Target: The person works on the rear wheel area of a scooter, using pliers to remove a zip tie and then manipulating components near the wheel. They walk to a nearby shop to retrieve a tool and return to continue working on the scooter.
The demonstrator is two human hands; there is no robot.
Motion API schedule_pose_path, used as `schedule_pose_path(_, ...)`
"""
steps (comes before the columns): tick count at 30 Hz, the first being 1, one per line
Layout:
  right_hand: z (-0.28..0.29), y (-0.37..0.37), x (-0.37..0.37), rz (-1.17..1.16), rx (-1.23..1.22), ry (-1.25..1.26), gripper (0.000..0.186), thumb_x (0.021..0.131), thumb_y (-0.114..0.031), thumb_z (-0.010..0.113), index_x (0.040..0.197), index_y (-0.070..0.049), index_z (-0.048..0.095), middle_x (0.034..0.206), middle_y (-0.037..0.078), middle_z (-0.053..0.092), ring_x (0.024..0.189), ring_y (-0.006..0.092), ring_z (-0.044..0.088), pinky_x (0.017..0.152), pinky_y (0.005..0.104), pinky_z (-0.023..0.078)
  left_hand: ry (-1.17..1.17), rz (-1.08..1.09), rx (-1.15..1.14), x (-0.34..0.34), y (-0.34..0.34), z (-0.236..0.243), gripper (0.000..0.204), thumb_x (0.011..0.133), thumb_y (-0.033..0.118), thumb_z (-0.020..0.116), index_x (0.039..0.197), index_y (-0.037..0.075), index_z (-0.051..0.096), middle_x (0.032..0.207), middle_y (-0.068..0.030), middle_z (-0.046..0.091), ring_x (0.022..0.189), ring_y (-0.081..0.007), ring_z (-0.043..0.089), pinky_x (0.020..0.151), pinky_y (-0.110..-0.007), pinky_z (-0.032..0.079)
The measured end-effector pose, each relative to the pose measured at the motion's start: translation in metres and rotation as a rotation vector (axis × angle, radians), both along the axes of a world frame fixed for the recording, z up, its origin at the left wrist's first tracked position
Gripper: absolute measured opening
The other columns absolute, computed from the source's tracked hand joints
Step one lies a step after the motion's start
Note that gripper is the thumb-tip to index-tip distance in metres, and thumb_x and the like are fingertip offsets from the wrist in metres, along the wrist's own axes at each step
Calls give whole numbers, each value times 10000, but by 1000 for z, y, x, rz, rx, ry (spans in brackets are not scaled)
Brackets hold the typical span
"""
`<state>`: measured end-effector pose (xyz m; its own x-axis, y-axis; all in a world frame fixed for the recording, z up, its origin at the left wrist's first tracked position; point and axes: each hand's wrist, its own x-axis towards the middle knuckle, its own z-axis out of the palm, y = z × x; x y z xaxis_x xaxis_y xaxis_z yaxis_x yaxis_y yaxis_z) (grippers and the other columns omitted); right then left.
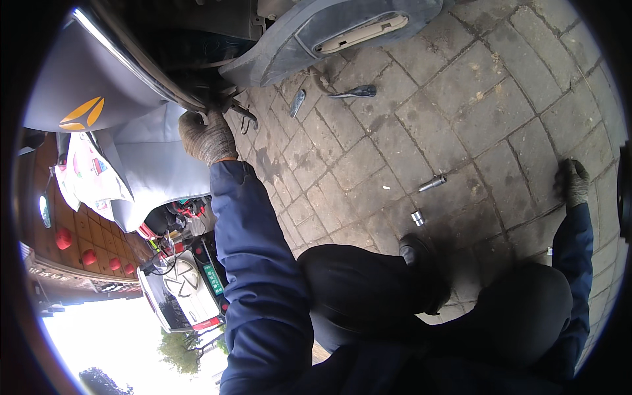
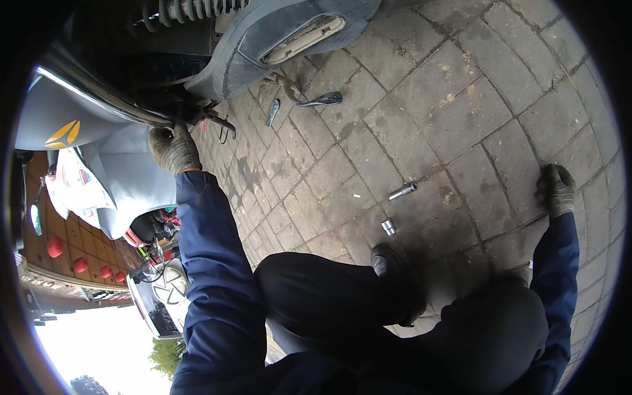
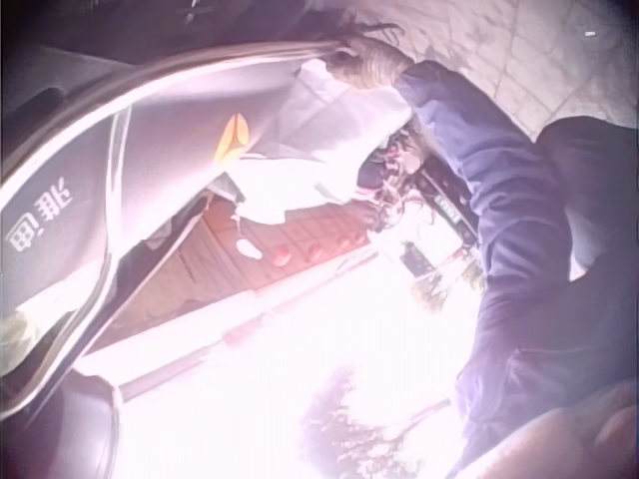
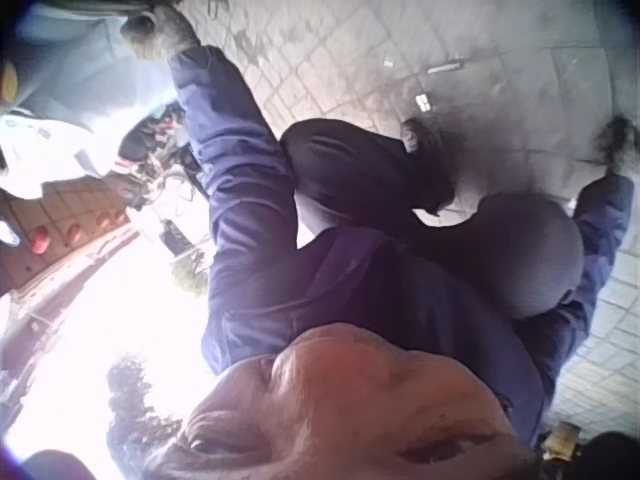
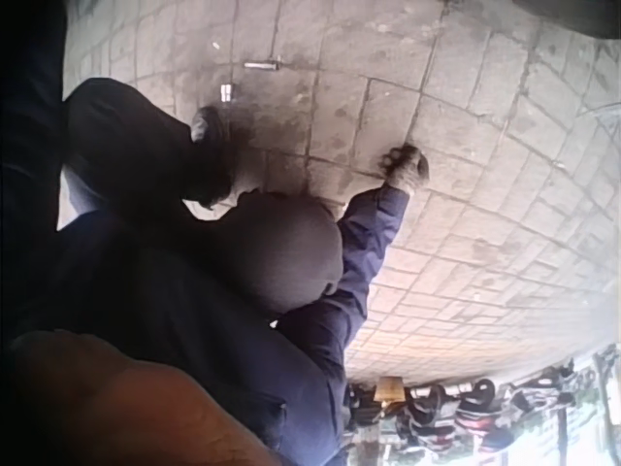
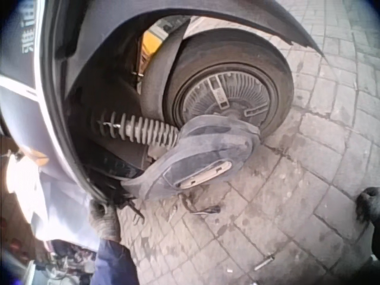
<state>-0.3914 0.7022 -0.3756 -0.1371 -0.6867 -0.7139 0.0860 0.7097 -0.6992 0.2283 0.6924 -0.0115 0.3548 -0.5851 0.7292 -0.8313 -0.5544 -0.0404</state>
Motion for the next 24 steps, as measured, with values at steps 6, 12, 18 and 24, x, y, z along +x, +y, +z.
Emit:
schedule_pose_path(6,5,1,6,2,-22,56,236,870,-301,549,762,-92,557,499,47,509,328,153,455,288,283,337,-18,-77,-34,10,-1,-5,340,684,285,715,835,23,560,817,-135,566,780,-316,554,698,-384,434)
schedule_pose_path(12,10,0,10,-26,-22,54,211,877,-267,541,773,-84,556,501,53,515,327,150,457,291,281,344,9,-133,-33,17,0,-5,330,680,253,722,853,31,549,810,-133,541,771,-329,535,693,-399,428)
schedule_pose_path(18,19,-2,13,-7,11,88,205,884,-253,532,809,-63,545,520,62,528,335,162,470,292,287,353,73,-120,-37,12,-1,-1,296,688,214,712,879,43,563,818,-116,548,782,-298,544,704,-376,435)
schedule_pose_path(24,26,-2,16,-19,14,92,188,884,-244,532,834,-64,542,519,64,529,338,163,475,291,287,352,46,-100,6,2,-2,1,246,727,147,672,929,45,577,836,-110,546,791,-278,550,728,-358,439)
